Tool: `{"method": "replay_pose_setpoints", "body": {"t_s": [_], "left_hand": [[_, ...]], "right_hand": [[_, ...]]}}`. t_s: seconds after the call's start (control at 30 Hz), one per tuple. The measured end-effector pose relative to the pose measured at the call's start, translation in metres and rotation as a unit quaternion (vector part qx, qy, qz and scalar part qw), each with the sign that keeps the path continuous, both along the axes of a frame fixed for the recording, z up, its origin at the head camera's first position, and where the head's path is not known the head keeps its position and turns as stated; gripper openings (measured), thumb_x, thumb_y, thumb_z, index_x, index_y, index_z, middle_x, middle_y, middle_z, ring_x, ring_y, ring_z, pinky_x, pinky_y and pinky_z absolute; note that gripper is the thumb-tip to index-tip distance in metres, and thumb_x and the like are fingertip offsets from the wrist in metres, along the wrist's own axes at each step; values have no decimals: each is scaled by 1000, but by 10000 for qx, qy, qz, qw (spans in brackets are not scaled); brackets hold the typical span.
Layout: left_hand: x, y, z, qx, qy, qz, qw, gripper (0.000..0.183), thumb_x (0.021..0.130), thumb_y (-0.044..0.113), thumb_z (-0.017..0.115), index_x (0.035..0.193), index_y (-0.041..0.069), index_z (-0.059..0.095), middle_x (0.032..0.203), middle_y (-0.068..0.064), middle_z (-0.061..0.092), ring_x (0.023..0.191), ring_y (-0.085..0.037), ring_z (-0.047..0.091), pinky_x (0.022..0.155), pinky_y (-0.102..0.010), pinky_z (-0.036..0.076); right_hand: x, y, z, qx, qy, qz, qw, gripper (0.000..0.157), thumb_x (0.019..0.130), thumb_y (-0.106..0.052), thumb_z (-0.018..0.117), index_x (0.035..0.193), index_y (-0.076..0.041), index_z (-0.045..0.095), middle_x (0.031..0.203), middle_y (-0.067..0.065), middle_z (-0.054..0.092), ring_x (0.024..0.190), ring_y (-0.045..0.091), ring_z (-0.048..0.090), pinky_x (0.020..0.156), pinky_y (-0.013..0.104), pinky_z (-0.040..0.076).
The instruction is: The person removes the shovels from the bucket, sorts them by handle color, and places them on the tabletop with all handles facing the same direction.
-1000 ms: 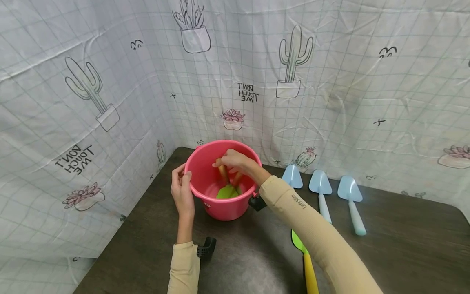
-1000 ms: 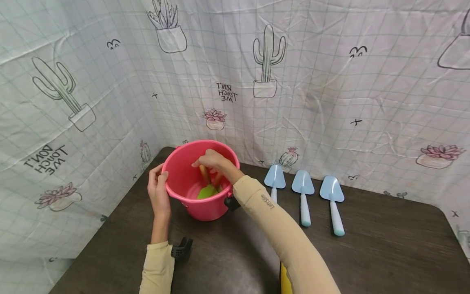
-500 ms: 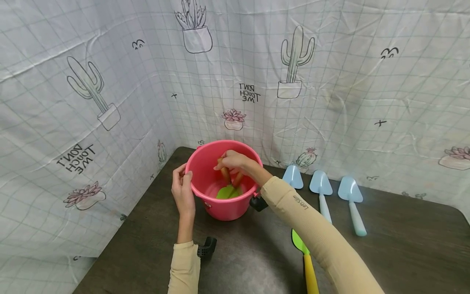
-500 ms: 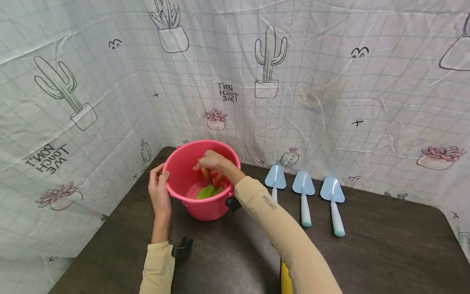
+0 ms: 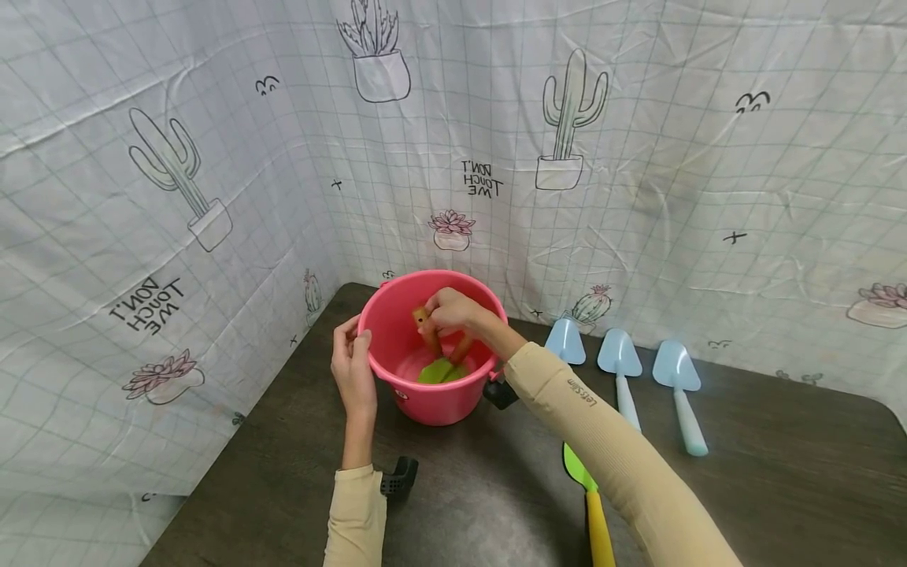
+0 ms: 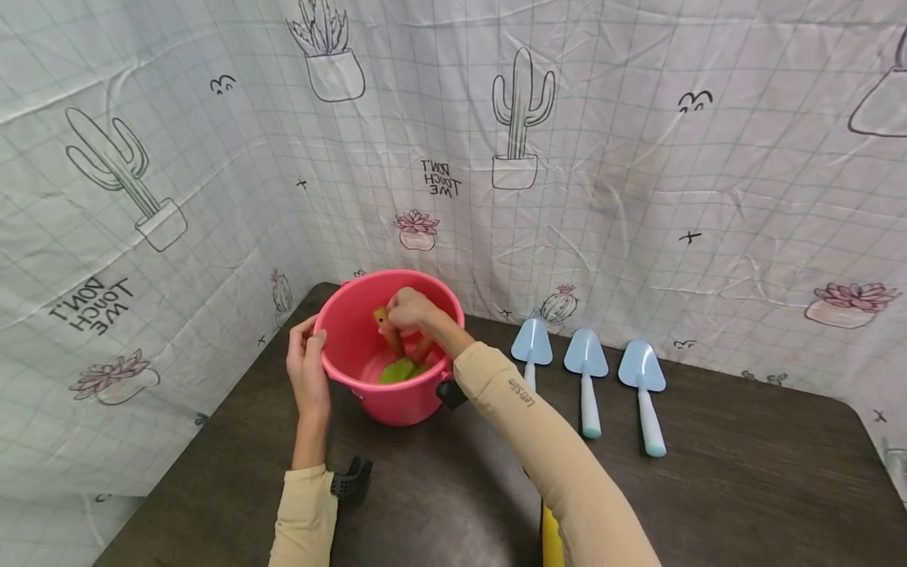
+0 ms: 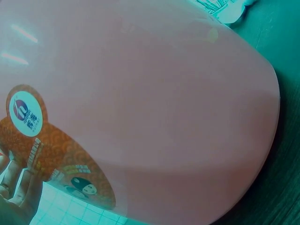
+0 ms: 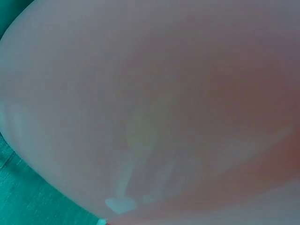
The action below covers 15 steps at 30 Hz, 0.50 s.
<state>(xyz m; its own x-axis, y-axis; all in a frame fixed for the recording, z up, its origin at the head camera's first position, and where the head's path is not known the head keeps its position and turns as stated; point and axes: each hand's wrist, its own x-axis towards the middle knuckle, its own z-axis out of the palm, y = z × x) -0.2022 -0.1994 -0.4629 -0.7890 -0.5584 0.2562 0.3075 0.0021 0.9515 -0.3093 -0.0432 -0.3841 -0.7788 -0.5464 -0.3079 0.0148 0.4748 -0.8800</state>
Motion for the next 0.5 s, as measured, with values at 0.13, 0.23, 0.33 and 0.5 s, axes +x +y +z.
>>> {"method": "replay_pose_setpoints", "body": {"t_s": [0.13,0.23,0.33,0.5], "left_hand": [[0,0,0,-18,-7,-18,10000,36,101,16,53,133,1,60,125,-16,63,112,-37,60,89,-33,55],[0,0,0,-19,-8,-12,10000,37,101,16,53,133,1,60,125,-16,62,112,-36,60,90,-34,55],[0,0,0,-19,-3,-11,10000,36,101,16,53,133,1,60,125,-16,62,112,-35,60,90,-35,55],[1,0,0,-35,18,-7,10000,36,101,15,52,133,0,60,125,-16,62,111,-35,60,90,-34,55]], "right_hand": [[1,-1,-1,-76,249,-61,9996,31,91,3,69,67,-5,51,75,9,60,79,22,59,90,45,58],[2,-1,-1,-117,418,-213,9988,22,91,4,69,73,-2,57,78,9,62,78,22,60,87,42,59],[2,-2,-2,-156,612,-397,9972,10,91,4,69,84,4,63,83,11,63,78,21,61,84,37,60],[2,-2,-3,-203,939,-656,9932,14,92,2,69,103,10,66,93,15,65,82,23,59,76,30,56]]}}
